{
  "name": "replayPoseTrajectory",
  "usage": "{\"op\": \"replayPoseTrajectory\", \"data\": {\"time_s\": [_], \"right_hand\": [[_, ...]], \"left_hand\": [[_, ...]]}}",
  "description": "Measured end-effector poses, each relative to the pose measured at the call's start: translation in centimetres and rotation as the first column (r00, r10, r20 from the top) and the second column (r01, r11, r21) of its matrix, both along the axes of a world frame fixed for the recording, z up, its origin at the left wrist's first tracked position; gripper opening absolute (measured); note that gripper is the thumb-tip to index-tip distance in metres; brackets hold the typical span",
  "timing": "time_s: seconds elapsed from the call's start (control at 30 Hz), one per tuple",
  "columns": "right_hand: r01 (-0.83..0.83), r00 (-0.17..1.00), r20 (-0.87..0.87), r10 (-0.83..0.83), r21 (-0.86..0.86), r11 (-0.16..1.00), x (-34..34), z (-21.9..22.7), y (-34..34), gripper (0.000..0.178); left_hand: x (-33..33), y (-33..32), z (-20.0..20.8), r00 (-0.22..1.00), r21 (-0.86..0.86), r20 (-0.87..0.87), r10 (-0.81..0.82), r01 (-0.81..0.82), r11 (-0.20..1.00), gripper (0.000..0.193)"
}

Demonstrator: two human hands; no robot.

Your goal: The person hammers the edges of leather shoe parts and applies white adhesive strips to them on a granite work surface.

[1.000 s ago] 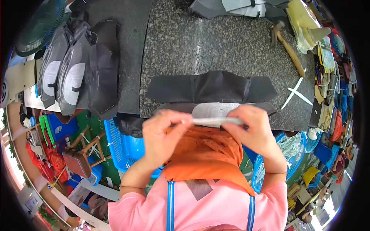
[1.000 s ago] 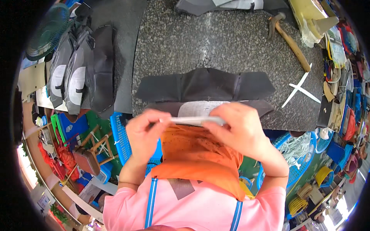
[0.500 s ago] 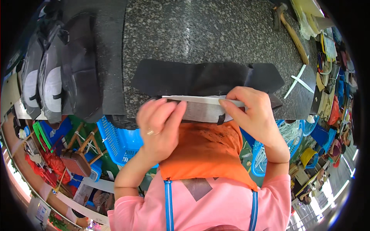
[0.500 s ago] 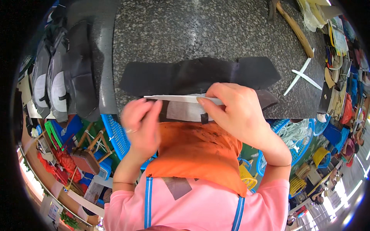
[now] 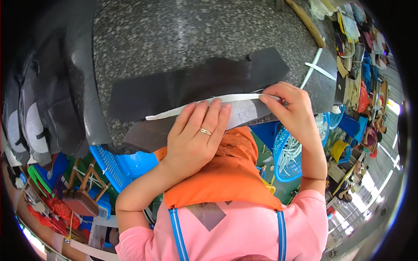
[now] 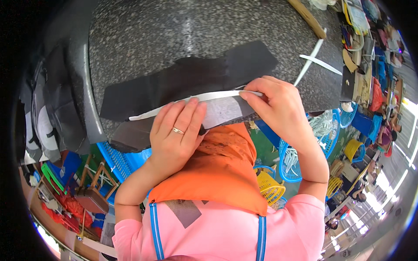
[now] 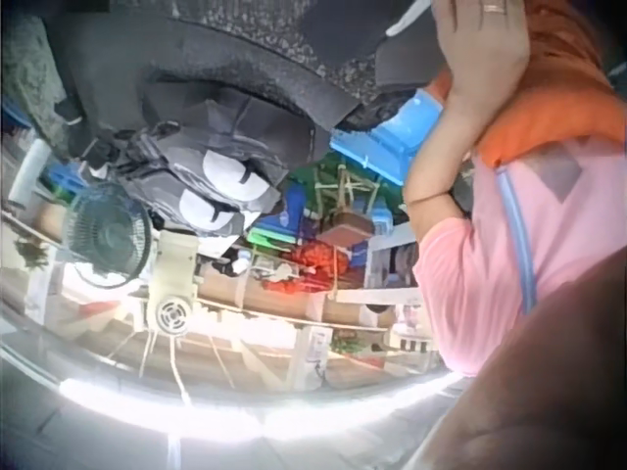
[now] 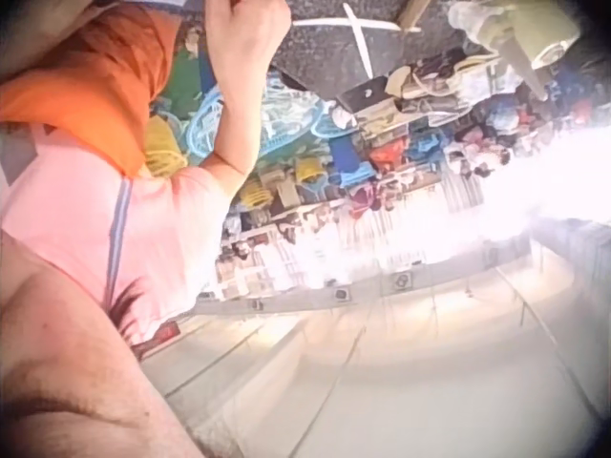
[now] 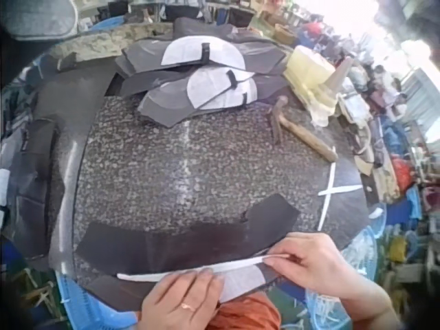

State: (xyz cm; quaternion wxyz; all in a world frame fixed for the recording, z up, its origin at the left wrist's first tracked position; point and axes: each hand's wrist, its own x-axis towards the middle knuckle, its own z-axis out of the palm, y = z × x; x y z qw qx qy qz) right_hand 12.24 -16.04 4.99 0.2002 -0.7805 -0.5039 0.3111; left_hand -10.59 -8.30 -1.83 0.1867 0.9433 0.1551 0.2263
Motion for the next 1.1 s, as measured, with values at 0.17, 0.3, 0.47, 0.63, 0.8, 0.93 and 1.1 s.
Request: {"op": "replayPoseTrajectory", "data": {"time_s": [0.17, 0.3, 0.47, 0.63, 0.8, 0.93, 1.1], "right_hand": [[-0.017, 0.976, 0.215, 0.016, 0.005, 1.000, -0.4, -0.9, 0.4, 0.025], [0.075, 0.886, 0.443, 0.139, -0.432, 0.899, 2.2, 1.0, 2.8, 0.037], [-0.438, 0.779, 0.572, 0.255, 0.205, 0.875, -2.9, 1.1, 5.5, 0.057], [-0.470, 0.800, 0.468, 0.376, 0.098, 0.877, -4.8, -0.2, 8.0, 0.050], [-0.342, 0.930, 0.038, 0.365, 0.454, 0.823, -8.6, -0.8, 4.4, 0.028], [-0.655, 0.748, 0.269, 0.607, 0.443, 0.612, -7.6, -2.8, 1.9, 0.028], [-0.785, 0.619, 0.402, 0.675, 0.333, 0.522, -7.7, -2.7, 3.4, 0.018]], "left_hand": [[1.2, 0.7, 0.9, 0.988, 0.040, -0.152, -0.007, 0.013, 0.999, 0.067], [-0.3, 0.6, 0.8, 0.999, -0.098, 0.006, 0.031, -0.030, 0.995, 0.047], [0.2, -0.8, 2.8, 0.973, 0.007, -0.152, 0.176, -0.177, 0.984, 0.009], [-4.4, 0.4, -0.5, 0.950, -0.179, 0.109, 0.294, -0.272, 0.945, 0.028], [-6.9, -0.8, -3.2, 0.940, 0.167, 0.083, 0.331, -0.340, 0.925, 0.016], [-7.1, -0.2, -2.0, 0.919, -0.188, 0.112, 0.379, -0.355, 0.916, 0.035], [-8.3, 3.5, 2.0, 0.909, -0.497, 0.024, 0.417, -0.351, 0.793, 0.070]]}}
